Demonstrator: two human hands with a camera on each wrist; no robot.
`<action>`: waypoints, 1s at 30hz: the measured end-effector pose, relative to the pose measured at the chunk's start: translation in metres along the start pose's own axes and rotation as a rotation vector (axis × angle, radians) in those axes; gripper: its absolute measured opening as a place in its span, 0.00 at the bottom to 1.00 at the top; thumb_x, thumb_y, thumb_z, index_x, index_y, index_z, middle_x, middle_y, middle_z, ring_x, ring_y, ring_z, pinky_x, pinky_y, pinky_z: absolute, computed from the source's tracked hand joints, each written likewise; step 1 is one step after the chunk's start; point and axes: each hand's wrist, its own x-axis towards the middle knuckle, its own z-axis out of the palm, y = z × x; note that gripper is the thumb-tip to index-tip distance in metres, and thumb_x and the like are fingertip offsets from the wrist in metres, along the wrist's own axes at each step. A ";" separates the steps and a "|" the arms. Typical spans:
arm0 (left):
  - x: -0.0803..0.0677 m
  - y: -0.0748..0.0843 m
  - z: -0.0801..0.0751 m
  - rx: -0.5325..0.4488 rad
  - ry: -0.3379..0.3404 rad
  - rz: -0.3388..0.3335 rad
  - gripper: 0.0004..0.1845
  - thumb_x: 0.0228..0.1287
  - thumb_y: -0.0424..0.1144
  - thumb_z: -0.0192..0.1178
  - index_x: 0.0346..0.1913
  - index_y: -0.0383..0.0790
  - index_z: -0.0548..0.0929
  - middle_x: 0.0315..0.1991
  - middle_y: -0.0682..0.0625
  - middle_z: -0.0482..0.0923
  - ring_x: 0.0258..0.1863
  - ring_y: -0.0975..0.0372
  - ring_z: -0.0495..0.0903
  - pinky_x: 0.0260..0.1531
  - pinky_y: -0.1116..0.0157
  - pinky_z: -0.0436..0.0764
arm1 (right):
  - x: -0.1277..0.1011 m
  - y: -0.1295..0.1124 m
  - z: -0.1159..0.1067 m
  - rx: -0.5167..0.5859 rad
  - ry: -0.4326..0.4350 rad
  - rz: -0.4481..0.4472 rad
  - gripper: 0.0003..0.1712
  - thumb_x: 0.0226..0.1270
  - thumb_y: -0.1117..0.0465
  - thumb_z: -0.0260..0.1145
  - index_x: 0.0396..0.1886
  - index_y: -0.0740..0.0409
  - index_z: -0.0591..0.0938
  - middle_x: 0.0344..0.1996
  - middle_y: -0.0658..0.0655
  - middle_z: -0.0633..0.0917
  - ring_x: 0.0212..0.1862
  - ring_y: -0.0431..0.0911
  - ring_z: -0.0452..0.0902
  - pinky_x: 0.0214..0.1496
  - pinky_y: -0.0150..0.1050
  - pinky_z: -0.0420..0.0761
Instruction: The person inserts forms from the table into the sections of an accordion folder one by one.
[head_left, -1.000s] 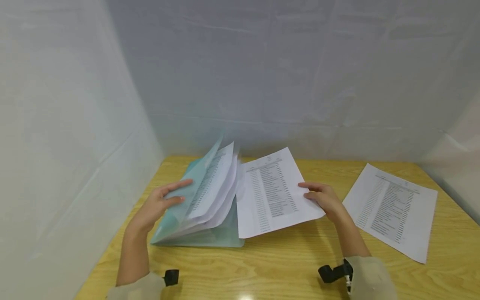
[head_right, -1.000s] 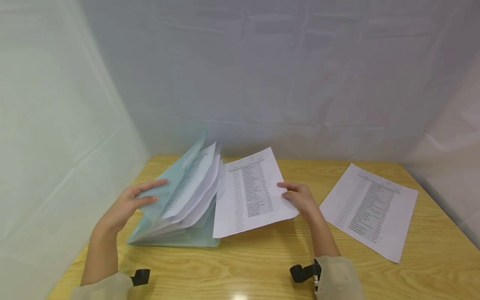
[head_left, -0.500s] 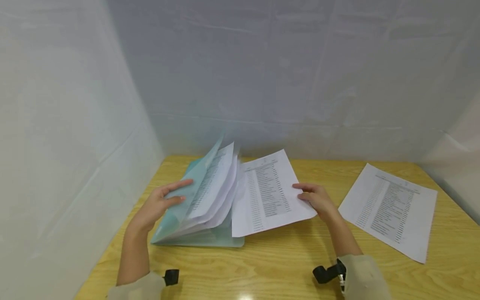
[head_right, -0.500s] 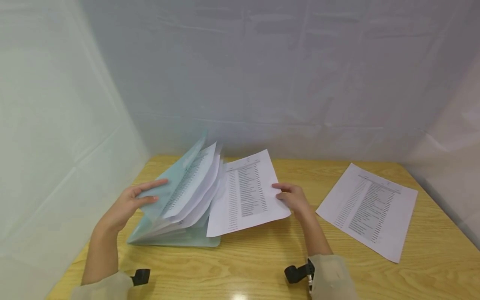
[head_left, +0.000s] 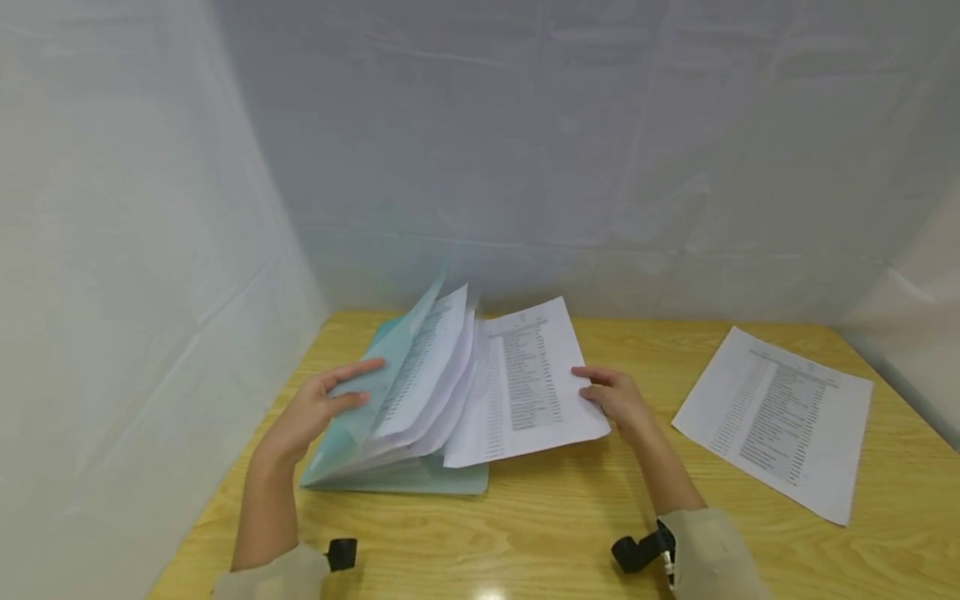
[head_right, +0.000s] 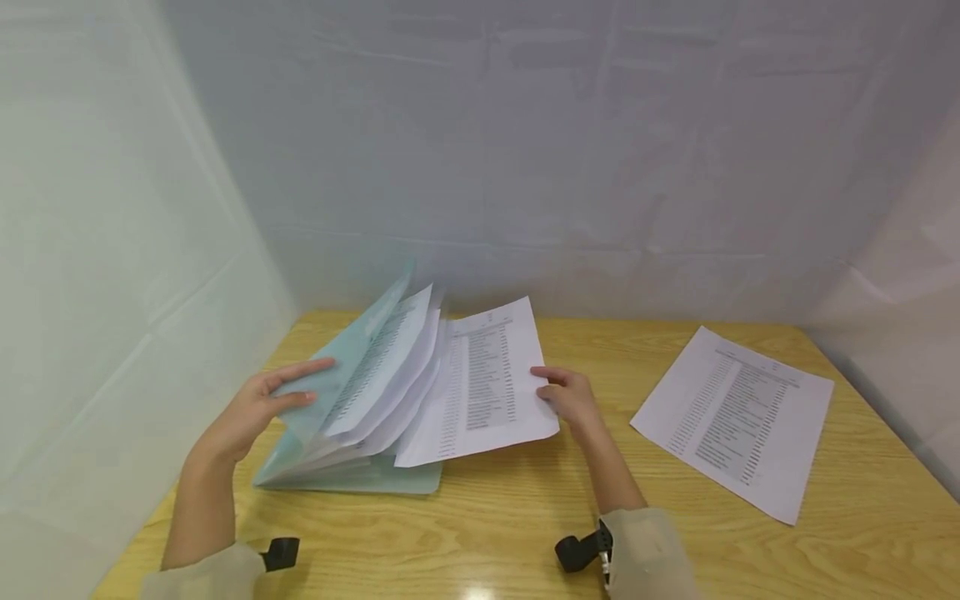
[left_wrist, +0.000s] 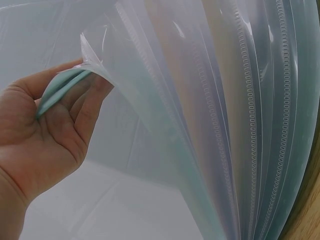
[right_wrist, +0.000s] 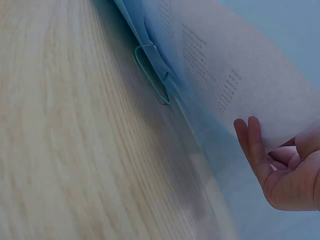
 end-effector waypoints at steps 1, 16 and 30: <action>0.000 0.000 0.000 0.001 0.000 0.000 0.23 0.65 0.31 0.54 0.62 0.31 0.69 0.65 0.41 0.61 0.67 0.51 0.47 0.61 0.45 0.46 | 0.000 0.000 0.002 0.005 0.004 0.003 0.22 0.63 0.70 0.55 0.58 0.65 0.75 0.60 0.66 0.68 0.49 0.54 0.70 0.44 0.37 0.73; -0.002 0.004 0.001 0.026 0.000 0.005 0.23 0.65 0.31 0.54 0.62 0.32 0.69 0.65 0.42 0.62 0.67 0.51 0.48 0.60 0.44 0.47 | -0.005 -0.001 0.019 0.085 0.030 0.005 0.20 0.63 0.72 0.56 0.56 0.66 0.76 0.56 0.67 0.72 0.44 0.51 0.73 0.40 0.36 0.76; -0.001 0.003 0.001 0.023 -0.001 0.000 0.23 0.65 0.32 0.54 0.63 0.32 0.69 0.65 0.42 0.61 0.67 0.51 0.47 0.60 0.43 0.46 | -0.009 0.001 0.034 0.124 0.020 0.002 0.21 0.63 0.72 0.56 0.56 0.66 0.75 0.55 0.67 0.73 0.43 0.51 0.75 0.40 0.38 0.77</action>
